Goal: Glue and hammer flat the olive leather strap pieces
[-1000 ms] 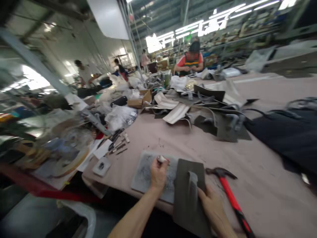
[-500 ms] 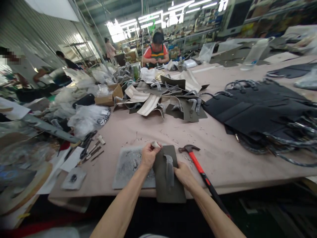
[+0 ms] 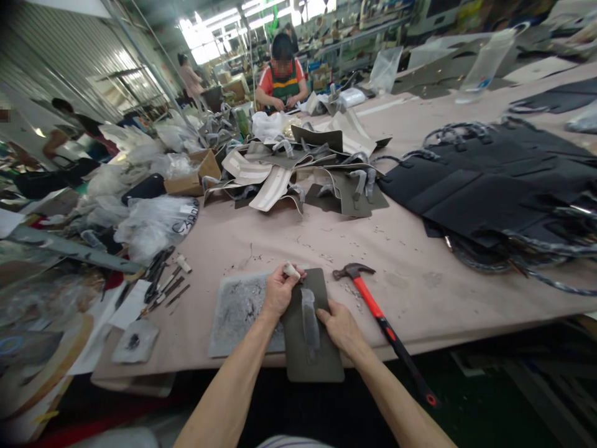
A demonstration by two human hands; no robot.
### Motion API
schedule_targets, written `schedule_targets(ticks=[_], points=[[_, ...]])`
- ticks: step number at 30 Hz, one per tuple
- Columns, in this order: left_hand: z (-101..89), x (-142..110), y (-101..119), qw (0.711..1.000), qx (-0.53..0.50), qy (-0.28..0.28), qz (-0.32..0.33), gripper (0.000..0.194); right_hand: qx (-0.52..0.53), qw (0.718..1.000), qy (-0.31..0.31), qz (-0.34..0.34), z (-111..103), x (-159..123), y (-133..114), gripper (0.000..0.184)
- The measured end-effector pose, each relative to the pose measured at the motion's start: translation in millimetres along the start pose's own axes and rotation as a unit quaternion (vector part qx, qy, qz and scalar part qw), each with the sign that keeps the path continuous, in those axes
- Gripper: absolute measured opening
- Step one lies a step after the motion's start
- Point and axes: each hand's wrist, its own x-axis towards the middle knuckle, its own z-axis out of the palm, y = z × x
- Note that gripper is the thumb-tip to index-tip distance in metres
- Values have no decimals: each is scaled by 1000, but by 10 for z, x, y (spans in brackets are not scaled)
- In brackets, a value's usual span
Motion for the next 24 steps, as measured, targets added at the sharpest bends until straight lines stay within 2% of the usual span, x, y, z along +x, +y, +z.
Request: schedule_targets(ticks=[10,14,16,17,20,22,23,24], points=[[37,13,-38,998,51,4,23,21,-10,1000,-6,-22,5,-15,27,35],[22,24,-26,989,141,-13,46,8,-110,994,14,-27,-6,-82,-11,31],[5,42,19,978,194,-46,61,9,-216,973,72,-30,-89,-142,-2,30],[-3,55,48,972,214,-67,67,11,-271,954,119,-40,-161,-174,17,31],[-19,106,139,956,253,-128,81,13,-421,866,257,-84,-476,-244,132,32],[-23,138,181,948,262,-159,85,12,-491,821,278,-85,-703,-254,223,32],[-25,150,194,946,261,-171,85,11,-506,818,264,-74,-797,-250,257,29],[-27,160,200,946,256,-178,84,11,-499,831,240,-56,-871,-243,276,23]])
